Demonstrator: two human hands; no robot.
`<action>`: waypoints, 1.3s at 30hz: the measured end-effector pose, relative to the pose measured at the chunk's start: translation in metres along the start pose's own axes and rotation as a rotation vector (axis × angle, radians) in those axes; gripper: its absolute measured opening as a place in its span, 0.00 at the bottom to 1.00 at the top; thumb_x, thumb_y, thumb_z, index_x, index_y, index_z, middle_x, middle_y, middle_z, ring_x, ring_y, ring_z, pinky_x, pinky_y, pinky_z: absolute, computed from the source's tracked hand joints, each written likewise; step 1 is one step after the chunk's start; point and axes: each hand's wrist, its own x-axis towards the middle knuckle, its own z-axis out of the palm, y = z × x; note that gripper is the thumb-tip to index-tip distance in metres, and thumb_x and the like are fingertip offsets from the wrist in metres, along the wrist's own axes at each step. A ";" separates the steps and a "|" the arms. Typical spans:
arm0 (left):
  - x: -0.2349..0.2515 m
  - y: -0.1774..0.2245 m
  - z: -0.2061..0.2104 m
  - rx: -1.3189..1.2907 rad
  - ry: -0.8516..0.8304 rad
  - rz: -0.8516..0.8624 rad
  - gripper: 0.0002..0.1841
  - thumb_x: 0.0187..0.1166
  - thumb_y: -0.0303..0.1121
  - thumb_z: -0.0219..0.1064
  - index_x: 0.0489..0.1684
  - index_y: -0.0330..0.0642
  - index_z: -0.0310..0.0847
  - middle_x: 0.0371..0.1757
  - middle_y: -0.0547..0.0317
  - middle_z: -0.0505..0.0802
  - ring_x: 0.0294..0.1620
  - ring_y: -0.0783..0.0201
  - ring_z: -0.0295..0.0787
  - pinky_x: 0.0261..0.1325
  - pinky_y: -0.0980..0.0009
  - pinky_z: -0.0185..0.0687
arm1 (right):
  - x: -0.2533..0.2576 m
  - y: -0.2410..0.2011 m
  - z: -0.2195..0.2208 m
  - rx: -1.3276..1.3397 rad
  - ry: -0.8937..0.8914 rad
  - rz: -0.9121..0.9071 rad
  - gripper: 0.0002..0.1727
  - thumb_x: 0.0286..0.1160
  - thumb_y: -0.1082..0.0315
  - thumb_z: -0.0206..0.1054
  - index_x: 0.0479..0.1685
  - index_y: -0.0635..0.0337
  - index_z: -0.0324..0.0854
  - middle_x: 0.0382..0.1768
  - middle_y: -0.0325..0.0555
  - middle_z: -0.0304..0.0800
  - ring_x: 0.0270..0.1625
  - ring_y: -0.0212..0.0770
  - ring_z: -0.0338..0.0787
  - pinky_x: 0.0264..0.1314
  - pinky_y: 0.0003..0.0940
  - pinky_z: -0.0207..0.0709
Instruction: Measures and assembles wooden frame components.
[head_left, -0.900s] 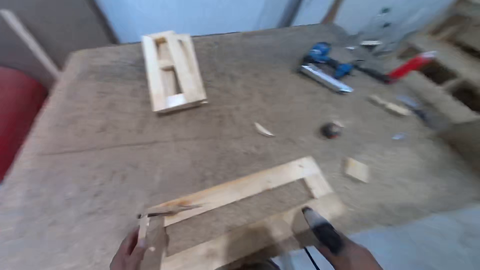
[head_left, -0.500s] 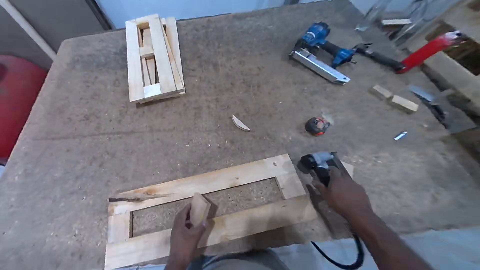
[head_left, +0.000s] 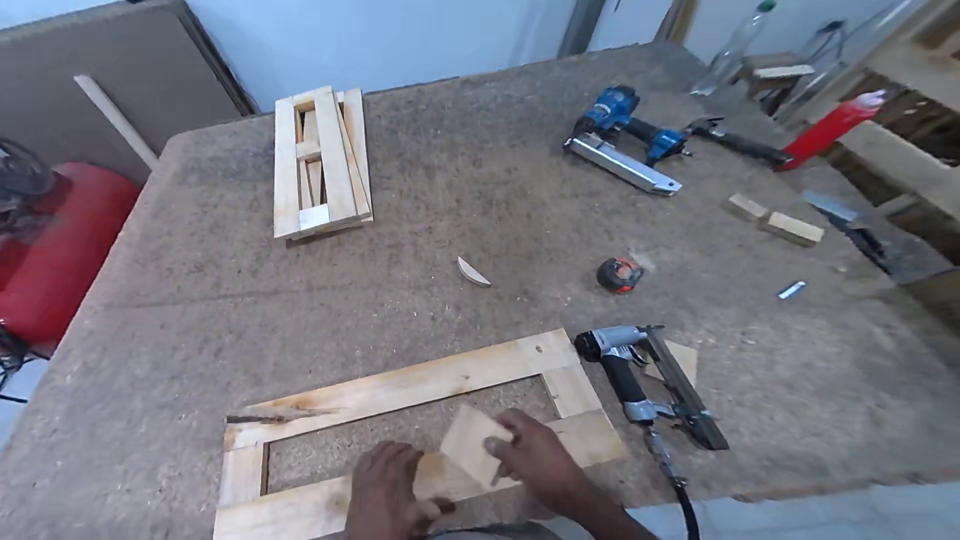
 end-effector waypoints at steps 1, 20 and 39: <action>0.001 -0.004 -0.003 0.211 -0.115 -0.055 0.53 0.57 0.78 0.71 0.80 0.49 0.78 0.84 0.48 0.78 0.89 0.43 0.64 0.89 0.36 0.50 | -0.003 0.011 -0.011 0.040 0.090 0.024 0.24 0.81 0.59 0.68 0.70 0.64 0.75 0.46 0.54 0.92 0.38 0.48 0.95 0.43 0.48 0.93; 0.085 0.022 -0.165 0.290 -0.367 -0.068 0.15 0.89 0.39 0.60 0.59 0.42 0.89 0.55 0.43 0.94 0.60 0.44 0.90 0.69 0.40 0.79 | -0.101 -0.029 -0.031 0.070 0.753 -0.540 0.23 0.86 0.63 0.60 0.70 0.71 0.74 0.46 0.43 0.92 0.38 0.30 0.93 0.41 0.34 0.92; 0.001 -0.063 -0.050 -0.205 -0.150 -0.486 0.21 0.90 0.47 0.56 0.49 0.38 0.88 0.46 0.48 0.93 0.51 0.53 0.91 0.63 0.47 0.83 | 0.068 -0.008 0.157 -0.266 -0.069 -0.038 0.32 0.78 0.49 0.69 0.77 0.56 0.71 0.53 0.49 0.94 0.54 0.48 0.94 0.62 0.54 0.86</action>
